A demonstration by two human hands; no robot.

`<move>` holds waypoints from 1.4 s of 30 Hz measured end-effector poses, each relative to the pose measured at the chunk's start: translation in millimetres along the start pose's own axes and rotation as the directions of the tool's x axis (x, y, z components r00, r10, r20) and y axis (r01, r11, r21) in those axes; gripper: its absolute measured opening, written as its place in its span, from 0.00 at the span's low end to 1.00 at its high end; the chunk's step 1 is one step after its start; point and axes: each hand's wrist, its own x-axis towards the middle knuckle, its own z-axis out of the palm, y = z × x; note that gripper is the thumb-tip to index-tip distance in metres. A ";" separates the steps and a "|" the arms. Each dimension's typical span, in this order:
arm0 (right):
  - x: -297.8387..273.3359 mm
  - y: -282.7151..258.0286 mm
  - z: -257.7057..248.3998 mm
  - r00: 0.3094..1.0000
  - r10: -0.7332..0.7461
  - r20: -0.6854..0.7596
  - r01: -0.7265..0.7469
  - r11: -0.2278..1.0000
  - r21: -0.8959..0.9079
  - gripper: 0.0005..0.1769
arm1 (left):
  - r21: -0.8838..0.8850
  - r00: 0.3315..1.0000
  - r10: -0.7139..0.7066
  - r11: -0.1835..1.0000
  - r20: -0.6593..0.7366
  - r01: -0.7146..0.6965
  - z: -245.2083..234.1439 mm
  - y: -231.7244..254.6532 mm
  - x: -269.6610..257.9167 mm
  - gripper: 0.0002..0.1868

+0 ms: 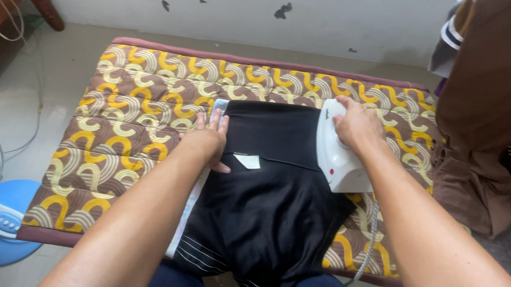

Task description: The person irons a black garment on a patterned bench using a white iron. They repeatedly smooth the fabric with the iron, adjusting the garment with their left hand to maintain alignment and coverage.

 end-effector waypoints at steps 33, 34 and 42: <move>-6.3 -8.1 -3.2 0.999 0.046 0.027 -0.047 0.998 0.036 0.33 | 0.047 0.999 0.019 0.999 -0.029 -0.018 6.2 -5.3 5.4 0.79; -7.1 -7.1 -4.5 0.998 0.055 0.026 -0.056 0.998 0.039 0.33 | 0.035 0.999 0.023 0.999 -0.028 -0.022 6.5 -3.2 6.8 0.79; -46.2 8.6 -4.0 0.999 -0.005 0.046 0.004 1.000 0.019 0.33 | 0.041 0.999 0.021 0.999 -0.036 -0.020 8.1 -4.7 8.0 0.80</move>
